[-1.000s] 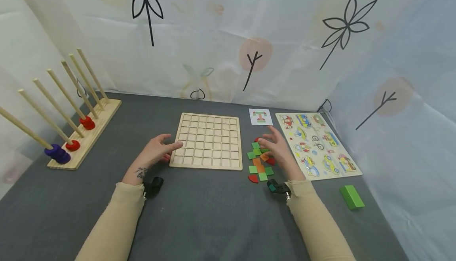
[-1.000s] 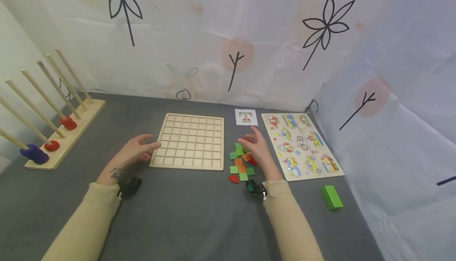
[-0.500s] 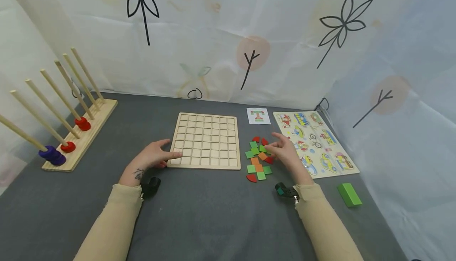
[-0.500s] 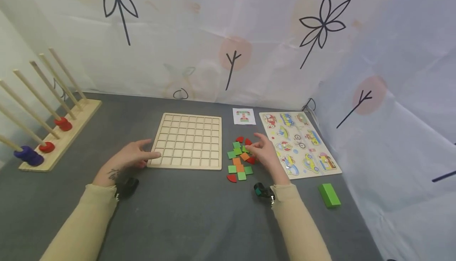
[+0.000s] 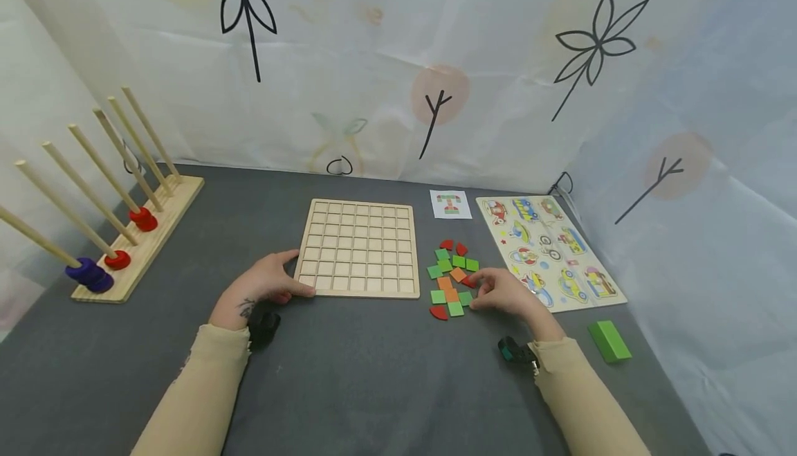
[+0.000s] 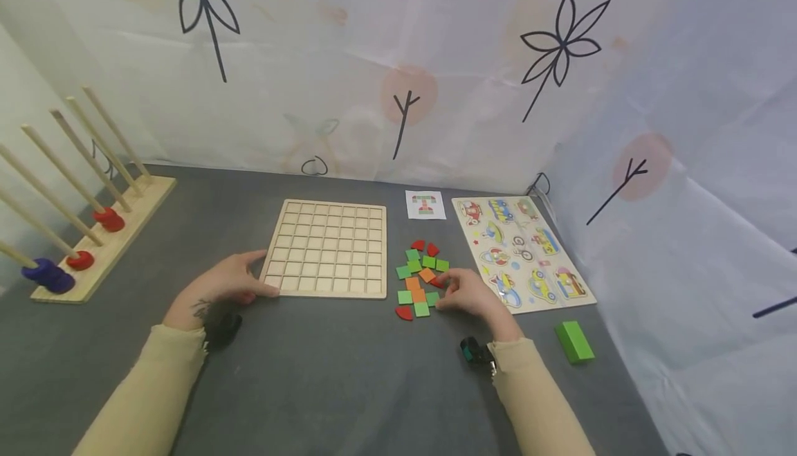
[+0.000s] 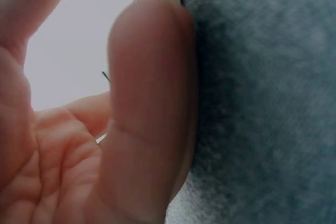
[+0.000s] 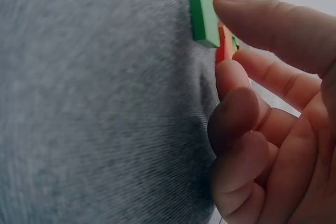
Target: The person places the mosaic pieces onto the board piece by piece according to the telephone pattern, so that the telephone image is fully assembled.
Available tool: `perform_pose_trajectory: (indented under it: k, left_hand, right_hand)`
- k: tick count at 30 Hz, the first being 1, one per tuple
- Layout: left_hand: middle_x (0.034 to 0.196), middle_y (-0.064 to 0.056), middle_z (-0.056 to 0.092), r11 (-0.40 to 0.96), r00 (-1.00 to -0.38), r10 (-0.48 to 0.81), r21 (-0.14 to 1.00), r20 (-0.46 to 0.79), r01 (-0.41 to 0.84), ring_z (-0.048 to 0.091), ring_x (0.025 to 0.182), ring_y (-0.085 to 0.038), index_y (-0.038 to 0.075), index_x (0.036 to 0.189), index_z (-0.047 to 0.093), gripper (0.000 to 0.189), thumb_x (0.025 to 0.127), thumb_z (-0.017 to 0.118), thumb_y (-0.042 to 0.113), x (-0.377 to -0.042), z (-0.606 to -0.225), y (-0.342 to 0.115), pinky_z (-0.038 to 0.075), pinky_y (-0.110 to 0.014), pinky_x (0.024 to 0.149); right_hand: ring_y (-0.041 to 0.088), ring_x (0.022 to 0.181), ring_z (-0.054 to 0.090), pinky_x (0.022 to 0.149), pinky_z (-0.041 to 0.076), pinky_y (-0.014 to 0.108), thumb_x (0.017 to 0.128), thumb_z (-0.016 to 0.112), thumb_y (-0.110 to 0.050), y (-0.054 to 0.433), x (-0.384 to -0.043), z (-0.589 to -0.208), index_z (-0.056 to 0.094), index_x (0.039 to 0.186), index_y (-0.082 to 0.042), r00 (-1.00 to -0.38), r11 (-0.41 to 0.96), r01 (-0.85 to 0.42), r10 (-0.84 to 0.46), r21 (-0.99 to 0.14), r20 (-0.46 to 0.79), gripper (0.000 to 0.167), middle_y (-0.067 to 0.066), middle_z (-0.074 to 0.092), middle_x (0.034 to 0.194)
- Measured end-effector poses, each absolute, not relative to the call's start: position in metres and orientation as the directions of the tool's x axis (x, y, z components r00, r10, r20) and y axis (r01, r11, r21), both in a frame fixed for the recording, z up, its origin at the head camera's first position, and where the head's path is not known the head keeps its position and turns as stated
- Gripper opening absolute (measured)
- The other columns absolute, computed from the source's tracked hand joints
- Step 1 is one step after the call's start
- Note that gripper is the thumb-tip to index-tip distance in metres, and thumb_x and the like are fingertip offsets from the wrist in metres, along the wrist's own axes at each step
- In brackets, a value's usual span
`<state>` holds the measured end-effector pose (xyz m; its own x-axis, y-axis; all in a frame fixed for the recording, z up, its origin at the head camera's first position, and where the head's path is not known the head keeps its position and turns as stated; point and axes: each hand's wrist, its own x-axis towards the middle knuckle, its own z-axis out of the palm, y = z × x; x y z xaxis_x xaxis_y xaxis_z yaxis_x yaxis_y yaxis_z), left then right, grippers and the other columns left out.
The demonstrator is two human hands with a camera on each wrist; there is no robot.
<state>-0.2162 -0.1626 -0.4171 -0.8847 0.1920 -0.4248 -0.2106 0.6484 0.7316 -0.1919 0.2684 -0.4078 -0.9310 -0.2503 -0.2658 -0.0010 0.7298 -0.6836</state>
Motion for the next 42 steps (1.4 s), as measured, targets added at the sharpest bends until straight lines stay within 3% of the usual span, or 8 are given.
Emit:
perform_pose_trajectory:
  k: [10, 20, 27, 32, 37, 42]
  left_hand:
    - [0.057, -0.004, 0.054, 0.674, -0.896, 0.195, 0.718, -0.398, -0.172, 0.050, 0.047, -0.014, 0.001, 0.147, 0.018, 0.103, 0.067, 0.082, 0.012, -0.218, -0.421, -0.162, 0.044, -0.029, 0.051]
    - [0.056, -0.004, 0.055, 0.672, -0.911, 0.164, 0.719, -0.378, -0.178, 0.051, 0.046, -0.014, 0.000, 0.146, 0.021, 0.099, 0.067, 0.081, 0.008, -0.218, -0.422, -0.160, 0.046, -0.029, 0.050]
    - [0.057, -0.005, 0.056, 0.681, -0.913, 0.146, 0.708, -0.381, -0.187, 0.053, 0.046, -0.014, 0.002, 0.146, 0.023, 0.099, 0.067, 0.081, 0.009, -0.218, -0.423, -0.161, 0.047, -0.028, 0.050]
    - [0.057, -0.006, 0.056, 0.680, -0.909, 0.138, 0.705, -0.393, -0.202, 0.054, 0.047, -0.014, 0.002, 0.147, 0.022, 0.099, 0.067, 0.081, 0.009, -0.217, -0.423, -0.161, 0.047, -0.029, 0.051]
    - [0.059, -0.006, 0.056, 0.679, -0.906, 0.124, 0.700, -0.405, -0.220, 0.055, 0.048, -0.014, 0.004, 0.147, 0.023, 0.099, 0.067, 0.082, 0.011, -0.216, -0.422, -0.161, 0.048, -0.029, 0.052]
    - [0.062, -0.007, 0.057, 0.682, -0.908, 0.121, 0.698, -0.400, -0.217, 0.056, 0.050, -0.015, 0.005, 0.147, 0.023, 0.100, 0.066, 0.082, 0.011, -0.217, -0.420, -0.159, 0.048, -0.029, 0.052]
  right_hand:
    - [0.013, 0.056, 0.044, 0.052, 0.034, 0.025, 0.075, 0.073, -0.006, 0.264, -0.190, -0.410, 0.064, 0.103, 0.000, -0.925, 0.746, -0.005, -0.257, -0.666, -0.281, 0.031, 0.000, 0.050, 0.062]
    - [0.015, 0.061, 0.047, 0.057, 0.039, 0.029, 0.074, 0.074, -0.011, 0.264, -0.197, -0.400, 0.063, 0.090, -0.002, -0.929, 0.744, -0.045, -0.277, -0.667, -0.246, 0.021, 0.002, 0.052, 0.067]
    - [0.015, 0.057, 0.054, 0.055, 0.045, 0.030, 0.079, 0.066, -0.003, 0.229, -0.227, -0.388, 0.050, 0.100, 0.002, -0.958, 0.527, 0.066, -0.204, -0.847, -0.201, 0.026, 0.001, 0.056, 0.063]
    - [0.015, 0.057, 0.057, 0.055, 0.045, 0.029, 0.083, 0.064, -0.003, 0.190, -0.252, -0.390, 0.050, 0.109, -0.001, -0.974, 0.369, 0.160, -0.092, -0.916, -0.207, 0.030, 0.004, 0.061, 0.068]
    - [0.013, 0.056, 0.056, 0.056, 0.047, 0.027, 0.084, 0.064, -0.005, 0.158, -0.273, -0.396, 0.055, 0.115, -0.004, -0.978, 0.345, 0.175, -0.047, -0.922, -0.204, 0.032, 0.013, 0.063, 0.079]
    - [0.014, 0.055, 0.050, 0.055, 0.044, 0.028, 0.084, 0.064, -0.006, 0.140, -0.286, -0.403, 0.057, 0.119, -0.005, -0.980, 0.380, 0.157, -0.058, -0.911, -0.193, 0.035, 0.007, 0.058, 0.070]
